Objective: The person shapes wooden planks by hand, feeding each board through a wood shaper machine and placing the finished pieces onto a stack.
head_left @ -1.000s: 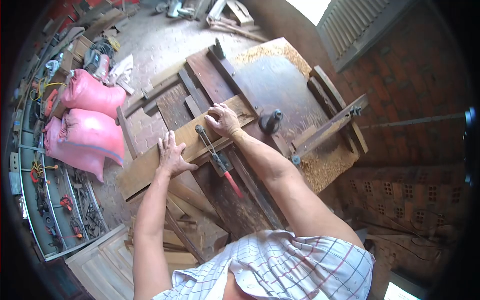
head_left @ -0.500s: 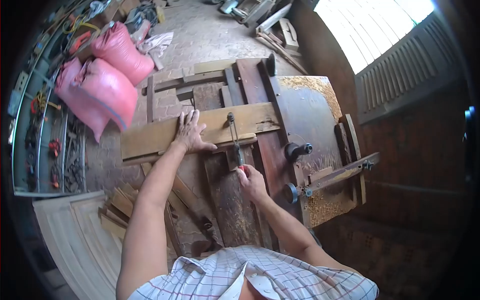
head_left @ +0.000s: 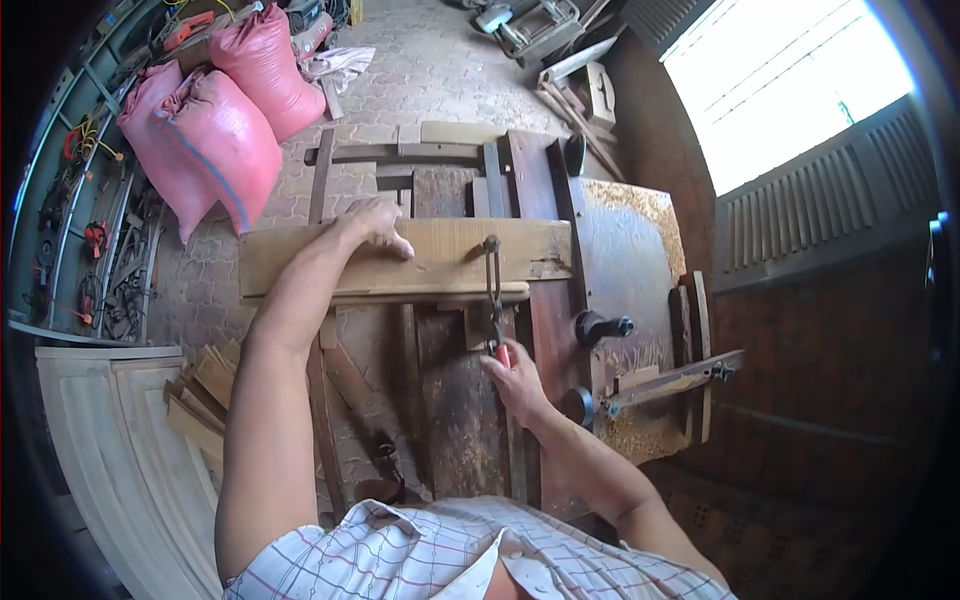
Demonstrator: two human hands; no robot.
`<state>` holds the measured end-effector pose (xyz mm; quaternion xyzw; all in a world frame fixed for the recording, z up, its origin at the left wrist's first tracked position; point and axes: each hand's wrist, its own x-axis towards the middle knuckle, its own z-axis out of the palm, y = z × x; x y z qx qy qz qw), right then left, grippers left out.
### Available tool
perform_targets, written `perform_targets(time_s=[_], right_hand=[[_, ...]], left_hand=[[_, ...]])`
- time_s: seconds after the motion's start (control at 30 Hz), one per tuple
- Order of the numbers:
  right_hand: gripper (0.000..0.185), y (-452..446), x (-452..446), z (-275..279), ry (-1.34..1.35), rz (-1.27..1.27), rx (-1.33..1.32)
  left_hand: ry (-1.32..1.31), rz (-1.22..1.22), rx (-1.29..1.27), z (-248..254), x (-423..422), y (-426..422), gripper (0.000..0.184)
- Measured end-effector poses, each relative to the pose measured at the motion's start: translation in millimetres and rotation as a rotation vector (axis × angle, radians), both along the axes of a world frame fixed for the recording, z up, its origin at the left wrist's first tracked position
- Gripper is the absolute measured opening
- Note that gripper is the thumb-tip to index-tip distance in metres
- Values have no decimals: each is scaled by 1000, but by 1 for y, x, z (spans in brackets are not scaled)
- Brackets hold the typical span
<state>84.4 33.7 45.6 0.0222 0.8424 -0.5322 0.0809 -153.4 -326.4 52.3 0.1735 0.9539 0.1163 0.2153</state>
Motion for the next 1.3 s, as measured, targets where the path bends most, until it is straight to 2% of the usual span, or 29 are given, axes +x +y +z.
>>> perform_targets(time_s=[0.03, 0.1, 0.13, 0.23, 0.27, 0.33, 0.4, 0.43, 0.47, 0.5, 0.53, 0.57, 0.6, 0.63, 0.7, 0.8, 0.83, 0.87, 0.9, 0.93, 1.0, 1.07, 1.13, 1.2, 1.27, 1.3], right_hand=[[49, 1, -12, 13, -206, -14, -167], [47, -1, -20, 40, -649, -62, -511], [47, -2, -19, 39, -662, -75, -516], [18, -16, -33, 35, -868, -52, -502], [18, -19, -35, 26, -863, -26, -509], [15, -20, -31, -5, -735, -3, -409], [16, -22, -24, -5, -671, 38, -366], [15, -20, -23, 2, -608, 8, -360], [25, -21, -25, 11, -542, -20, -355], [25, -23, -28, 29, -543, 9, -359], [28, -24, -27, 54, -547, 29, -337], [31, -27, -21, 74, -547, 43, -318], [31, -29, -4, 83, -544, 53, -324], [32, -27, 18, 88, -425, 74, -368], [33, -25, 65, 98, -190, 134, -442], [29, -33, 138, 126, -326, 79, -430], [29, -32, 155, 119, -353, 123, -417], [27, -26, 170, 106, -512, 101, -458], [25, -26, 186, 89, -669, 74, -494], [25, -31, 209, 68, -696, 108, -479], [21, -32, 253, 27, -635, -21, -335], [19, -33, 272, 23, -670, 40, -297], [18, -32, 290, 15, -701, 61, -281], [20, -27, 298, 1, -639, 50, -270], [22, -29, 311, -10, -601, 7, -267], [29, -29, 316, -10, -458, 65, -226]], left_hand=[[11, 1, 6, 4, -10, -5, 94], [212, 104, -34, 32, -7, -8, 82], [276, 174, -54, 54, -2, -14, 75], [425, 371, -81, 130, 38, -47, 64], [503, 477, -78, 146, 58, -61, 59], [452, 654, -78, 164, 118, -85, 51], [542, 647, 481, 125, 190, -127, 45], [409, 788, 469, 118, 241, -138, 45], [276, 929, 462, 136, 298, -127, 45], [329, 980, 414, 122, 351, -129, 39], [262, 1141, 682, 70, 408, -145, 40], [313, 1256, 603, 47, 464, -143, 42], [238, 1382, 636, 29, 527, -136, 43], [321, 1412, 712, 17, 580, -120, 47], [245, 1607, 805, -14, 679, -98, 51], [384, 1786, 880, -32, 760, -56, 49], [453, 1868, 906, -35, 789, -38, 49], [459, 1920, 887, -36, 812, -27, 49], [409, 1960, 894, -34, 821, -25, 46], [359, 1996, 904, -31, 829, -28, 44], [331, 1952, 1027, -21, 842, -32, 47], [474, 1952, 964, -1, 845, -38, 39], [420, 1891, 942, 12, 854, -68, 36], [509, 1835, 874, 54, 828, -94, 35], [626, 1753, 912, 88, 793, -119, 37], [619, 1700, 898, 109, 778, -134, 37]])
